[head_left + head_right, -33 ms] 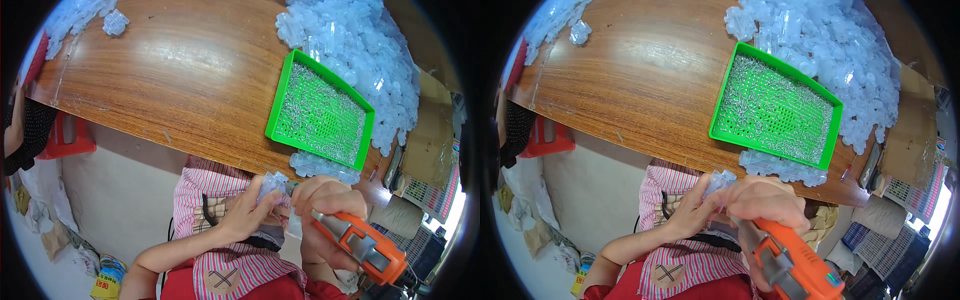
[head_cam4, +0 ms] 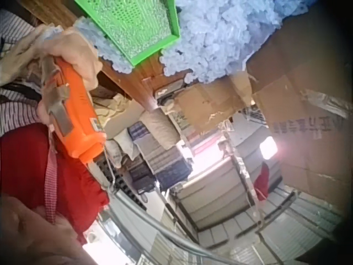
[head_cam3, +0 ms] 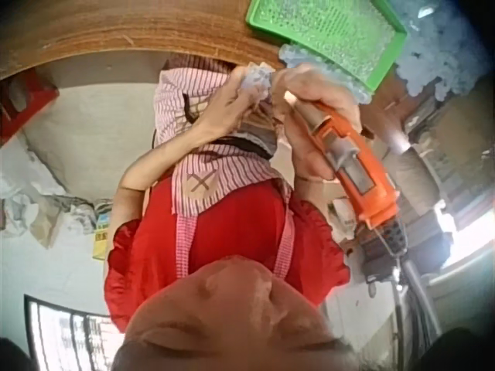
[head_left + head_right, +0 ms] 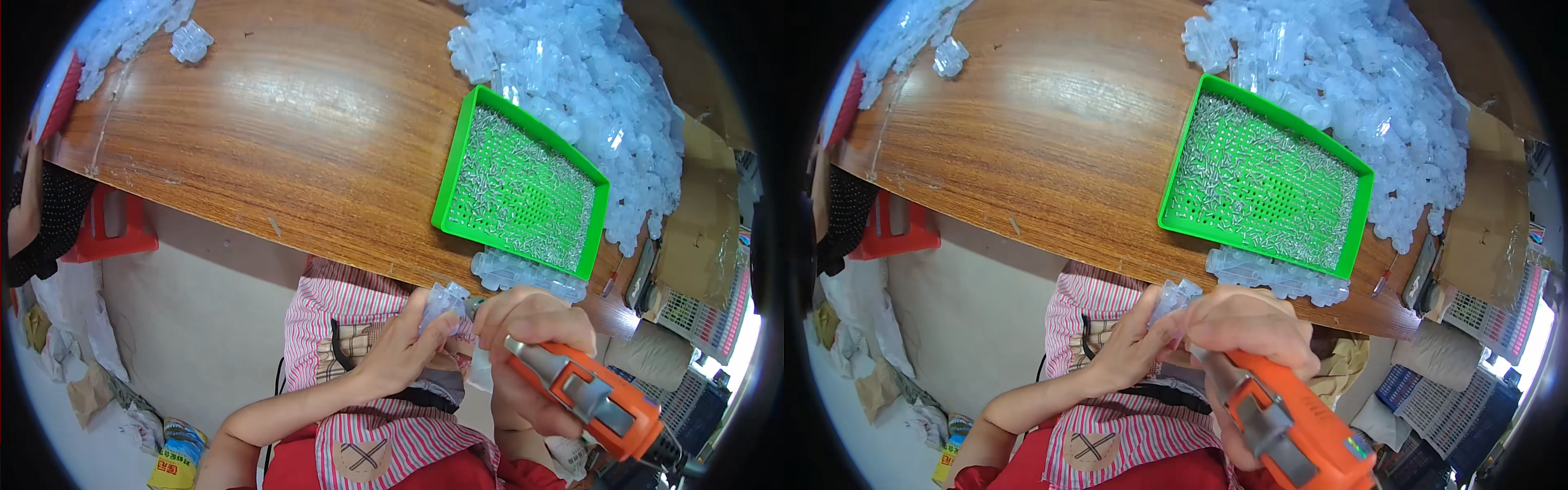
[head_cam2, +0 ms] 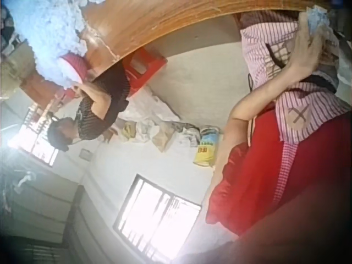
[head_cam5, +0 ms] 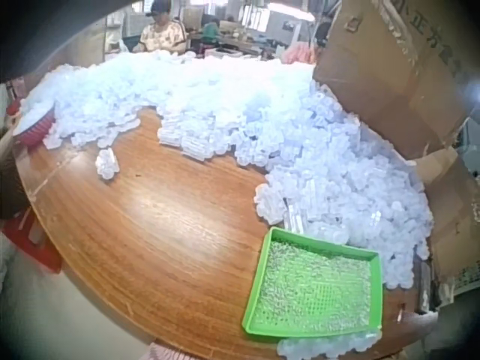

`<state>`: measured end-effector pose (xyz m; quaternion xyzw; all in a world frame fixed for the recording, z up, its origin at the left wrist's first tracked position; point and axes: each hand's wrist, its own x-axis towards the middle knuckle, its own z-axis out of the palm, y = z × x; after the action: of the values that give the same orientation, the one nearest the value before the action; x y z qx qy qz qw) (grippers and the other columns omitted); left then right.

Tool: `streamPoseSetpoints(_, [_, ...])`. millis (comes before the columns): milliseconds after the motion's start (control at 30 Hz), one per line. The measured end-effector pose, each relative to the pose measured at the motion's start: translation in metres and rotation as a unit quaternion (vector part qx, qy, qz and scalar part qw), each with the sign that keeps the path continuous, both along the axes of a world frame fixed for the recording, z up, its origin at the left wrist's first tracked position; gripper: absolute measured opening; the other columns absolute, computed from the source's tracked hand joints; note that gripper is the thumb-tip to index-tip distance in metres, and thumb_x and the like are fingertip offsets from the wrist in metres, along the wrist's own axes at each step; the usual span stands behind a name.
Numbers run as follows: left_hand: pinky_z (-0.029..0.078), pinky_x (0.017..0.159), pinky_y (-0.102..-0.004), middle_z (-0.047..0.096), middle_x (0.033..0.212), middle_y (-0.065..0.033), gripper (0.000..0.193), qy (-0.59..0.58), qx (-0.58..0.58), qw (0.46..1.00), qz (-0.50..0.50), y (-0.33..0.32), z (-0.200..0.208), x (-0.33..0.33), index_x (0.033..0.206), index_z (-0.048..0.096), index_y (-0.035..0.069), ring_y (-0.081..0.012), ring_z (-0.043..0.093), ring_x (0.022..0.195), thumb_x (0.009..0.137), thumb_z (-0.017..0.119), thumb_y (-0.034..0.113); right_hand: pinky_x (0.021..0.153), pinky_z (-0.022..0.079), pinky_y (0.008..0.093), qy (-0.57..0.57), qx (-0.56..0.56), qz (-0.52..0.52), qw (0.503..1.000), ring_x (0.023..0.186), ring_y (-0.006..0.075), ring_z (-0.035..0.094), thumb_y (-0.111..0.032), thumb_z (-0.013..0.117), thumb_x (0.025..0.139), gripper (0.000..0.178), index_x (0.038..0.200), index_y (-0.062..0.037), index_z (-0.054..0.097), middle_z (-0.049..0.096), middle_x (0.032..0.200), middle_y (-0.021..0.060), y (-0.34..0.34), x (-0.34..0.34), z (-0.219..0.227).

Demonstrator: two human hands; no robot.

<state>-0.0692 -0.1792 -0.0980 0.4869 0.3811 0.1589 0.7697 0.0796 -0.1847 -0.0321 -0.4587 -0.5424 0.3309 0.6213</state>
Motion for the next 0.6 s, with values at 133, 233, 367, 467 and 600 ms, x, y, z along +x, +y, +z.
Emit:
streamPoseSetpoints(133, [0.045, 0.070, -0.0289, 0.054, 0.087, -0.0036, 0.033, 0.011, -0.119, 0.992, -0.045, 0.002, 0.005, 0.000, 0.119, 0.042, 0.002, -0.0112, 0.051, 0.078, 0.100, 0.047, 0.030, 0.046, 0.046, 0.0311, 0.119, -0.031, -0.056, 0.991, 0.054, 0.0176, 0.051, -0.076, 0.058, 0.074, 0.081, 0.098, 0.0016, 0.051, 0.052, 0.061, 0.0067, 0.002, -0.003, 0.020])
streamPoseSetpoints(233, [0.044, 0.080, -0.0281, 0.056, 0.095, -0.0023, 0.035, -0.022, -0.136, 0.991, -0.002, 0.003, 0.011, -0.007, 0.123, 0.043, 0.003, -0.0105, 0.052, 0.087, 0.099, 0.047, 0.028, 0.046, 0.046, 0.0312, 0.130, 0.024, -0.025, 0.991, 0.053, 0.0178, 0.052, -0.069, 0.058, 0.079, 0.072, 0.098, -0.0006, 0.050, 0.052, 0.060, 0.0059, 0.004, 0.015, 0.049])
streamPoseSetpoints(367, [0.041, 0.094, -0.0275, 0.060, 0.116, -0.0051, 0.039, -0.077, -0.228, 0.970, 0.030, 0.012, 0.024, -0.012, 0.132, 0.043, 0.002, -0.0116, 0.054, 0.108, 0.100, 0.045, 0.025, 0.047, 0.046, 0.0314, 0.118, 0.034, -0.025, 0.992, 0.053, 0.0185, 0.051, -0.072, 0.057, 0.078, 0.074, 0.097, -0.0008, 0.049, 0.051, 0.060, 0.0060, -0.002, 0.024, 0.055])
streamPoseSetpoints(467, [0.046, 0.091, -0.0272, 0.062, 0.114, -0.0081, 0.031, -0.102, -0.254, 0.960, 0.061, 0.013, 0.014, -0.013, 0.124, 0.046, 0.000, -0.0120, 0.058, 0.104, 0.097, 0.053, 0.014, 0.046, 0.046, 0.0319, 0.133, 0.010, -0.031, 0.991, 0.053, 0.0190, 0.051, -0.073, 0.055, 0.078, 0.075, 0.096, -0.0005, 0.049, 0.050, 0.060, 0.0064, -0.004, 0.023, 0.045])
streamPoseSetpoints(600, [0.052, 0.085, -0.0261, 0.063, 0.111, -0.0120, 0.029, -0.127, -0.288, 0.945, 0.084, 0.006, 0.009, -0.005, 0.117, 0.044, -0.001, -0.0131, 0.062, 0.099, 0.093, 0.059, 0.004, 0.047, 0.046, 0.0320, 0.130, 0.023, -0.032, 0.991, 0.054, 0.0188, 0.051, -0.077, 0.054, 0.076, 0.079, 0.096, -0.0010, 0.048, 0.050, 0.060, 0.0066, -0.001, 0.018, 0.034])
